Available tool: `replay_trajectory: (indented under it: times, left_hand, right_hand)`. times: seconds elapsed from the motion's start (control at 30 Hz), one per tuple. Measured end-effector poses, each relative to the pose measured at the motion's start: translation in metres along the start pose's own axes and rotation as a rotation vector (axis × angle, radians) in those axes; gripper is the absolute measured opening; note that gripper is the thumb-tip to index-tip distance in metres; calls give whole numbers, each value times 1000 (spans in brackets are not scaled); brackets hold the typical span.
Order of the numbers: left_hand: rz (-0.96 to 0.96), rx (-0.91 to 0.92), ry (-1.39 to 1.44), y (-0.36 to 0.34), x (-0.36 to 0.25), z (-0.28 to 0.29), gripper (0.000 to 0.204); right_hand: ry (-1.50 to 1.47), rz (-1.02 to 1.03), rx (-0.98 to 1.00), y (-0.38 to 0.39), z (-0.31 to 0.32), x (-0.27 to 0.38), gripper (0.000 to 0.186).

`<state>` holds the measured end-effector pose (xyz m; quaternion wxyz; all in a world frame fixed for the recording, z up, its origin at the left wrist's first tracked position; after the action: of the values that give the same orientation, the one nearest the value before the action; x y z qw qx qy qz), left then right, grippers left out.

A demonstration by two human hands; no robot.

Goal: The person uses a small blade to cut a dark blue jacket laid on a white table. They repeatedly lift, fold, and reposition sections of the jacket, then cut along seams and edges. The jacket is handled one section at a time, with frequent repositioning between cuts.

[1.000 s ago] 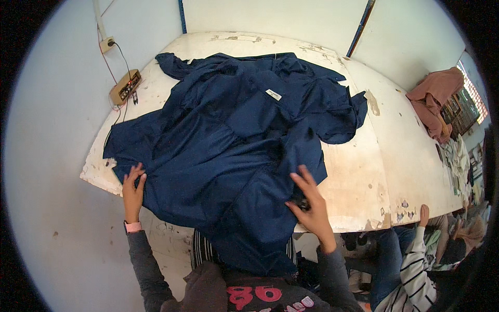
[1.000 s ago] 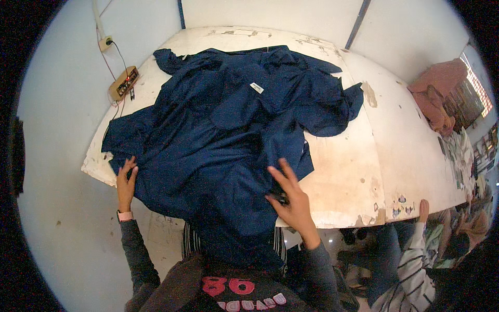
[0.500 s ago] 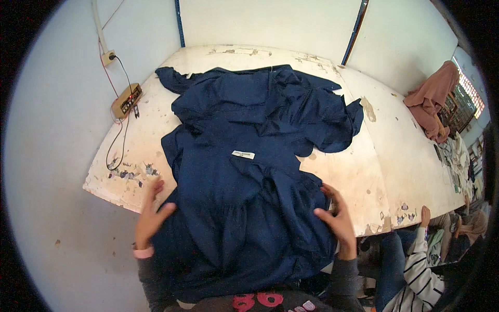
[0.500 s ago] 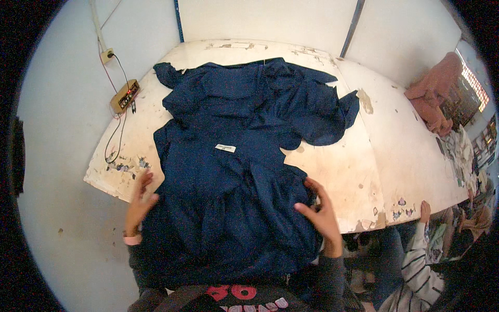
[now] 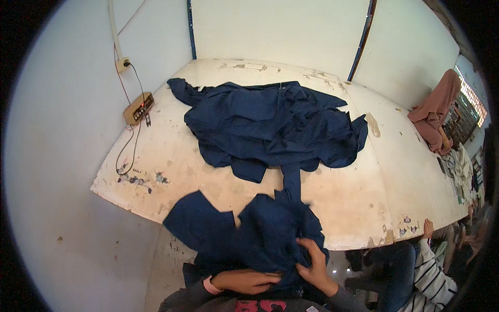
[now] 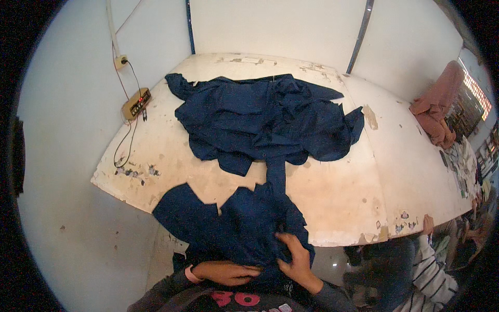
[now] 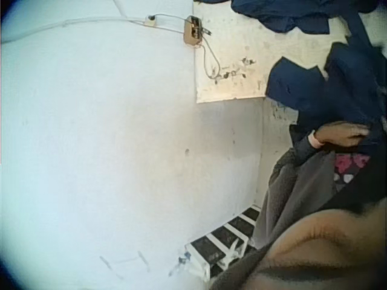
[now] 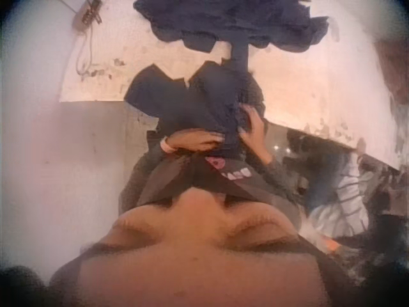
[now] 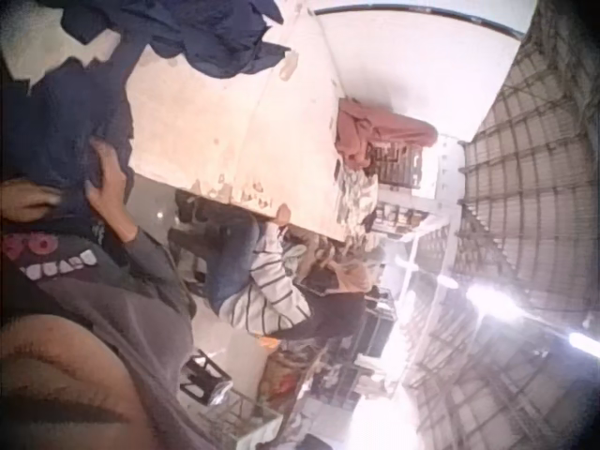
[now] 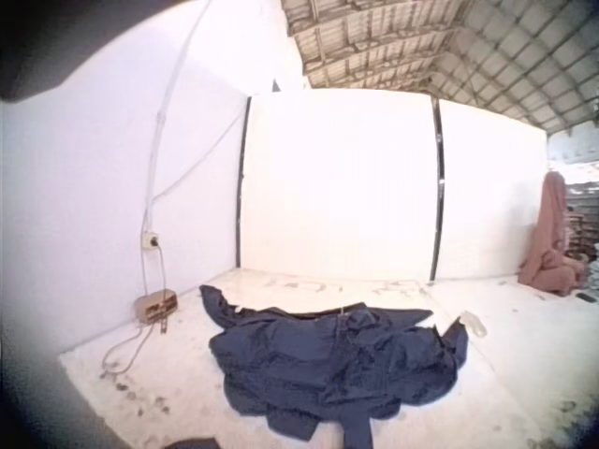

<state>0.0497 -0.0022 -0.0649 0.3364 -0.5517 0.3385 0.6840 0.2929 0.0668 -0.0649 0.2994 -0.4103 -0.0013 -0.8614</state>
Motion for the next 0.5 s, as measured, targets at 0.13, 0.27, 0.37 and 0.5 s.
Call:
replay_trajectory:
  times: [0.13,0.27,0.37,0.5]
  left_hand:
    - [-149,264,212,2,-5,10,56]
    - [-91,82,222,17,-38,49,56]
    - [-11,-270,60,30,-46,78,53]
    - [-36,-794,73,52,-40,106,48]
  right_hand:
    - [766,128,399,137,10,-96,63]
    - [652,-395,916,227,9,-126,46]
    - [531,-729,912,248,1,-134,40]
    - [456,-916,878,248,0,-140,32]
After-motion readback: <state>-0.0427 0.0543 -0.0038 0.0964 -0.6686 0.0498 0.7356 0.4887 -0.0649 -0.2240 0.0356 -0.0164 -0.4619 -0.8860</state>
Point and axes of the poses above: each hand's wrist, its own y-axis away from the middle knuckle, its own z-axis out of the back of the hand, x = y × z, the point moved 1 cm from there along -y, towards the middle knuckle, and after that the axes turned 9 degrees about y, right-handed, at the moved point
